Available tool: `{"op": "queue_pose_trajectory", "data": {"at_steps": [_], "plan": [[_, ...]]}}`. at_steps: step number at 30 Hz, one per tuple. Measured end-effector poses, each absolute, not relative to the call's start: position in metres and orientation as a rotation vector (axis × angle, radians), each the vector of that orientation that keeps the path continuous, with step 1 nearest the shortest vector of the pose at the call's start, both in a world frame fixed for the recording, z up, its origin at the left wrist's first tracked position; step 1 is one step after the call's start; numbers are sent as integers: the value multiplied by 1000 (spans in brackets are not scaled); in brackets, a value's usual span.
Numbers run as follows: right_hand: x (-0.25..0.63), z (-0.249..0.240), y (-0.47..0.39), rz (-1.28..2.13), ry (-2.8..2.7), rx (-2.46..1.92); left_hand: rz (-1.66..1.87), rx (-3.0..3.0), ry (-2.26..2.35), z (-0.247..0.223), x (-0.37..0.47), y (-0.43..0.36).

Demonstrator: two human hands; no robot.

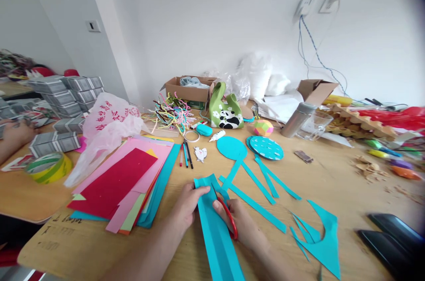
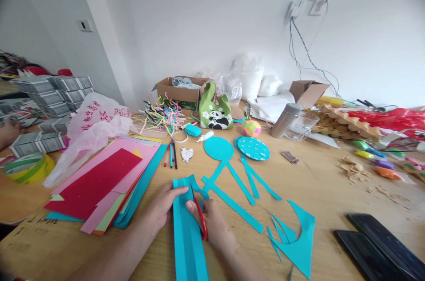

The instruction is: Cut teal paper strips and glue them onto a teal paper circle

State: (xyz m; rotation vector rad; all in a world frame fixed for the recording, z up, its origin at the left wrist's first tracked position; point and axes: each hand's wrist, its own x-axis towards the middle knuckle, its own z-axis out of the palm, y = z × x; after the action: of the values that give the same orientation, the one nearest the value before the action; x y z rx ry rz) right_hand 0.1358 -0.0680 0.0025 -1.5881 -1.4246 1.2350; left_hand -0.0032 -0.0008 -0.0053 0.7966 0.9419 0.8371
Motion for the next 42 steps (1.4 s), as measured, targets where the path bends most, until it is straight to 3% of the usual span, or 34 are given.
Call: {"op": "queue_pose_trajectory", "data": {"at_steps": [36,42], "plan": [[132,-5,-65,1168,-1275,-1595,778,754,841,-8,1,-7],[130,4,-69,1297,-1191,-1532,772,739,846,-6,1,-8]]}}
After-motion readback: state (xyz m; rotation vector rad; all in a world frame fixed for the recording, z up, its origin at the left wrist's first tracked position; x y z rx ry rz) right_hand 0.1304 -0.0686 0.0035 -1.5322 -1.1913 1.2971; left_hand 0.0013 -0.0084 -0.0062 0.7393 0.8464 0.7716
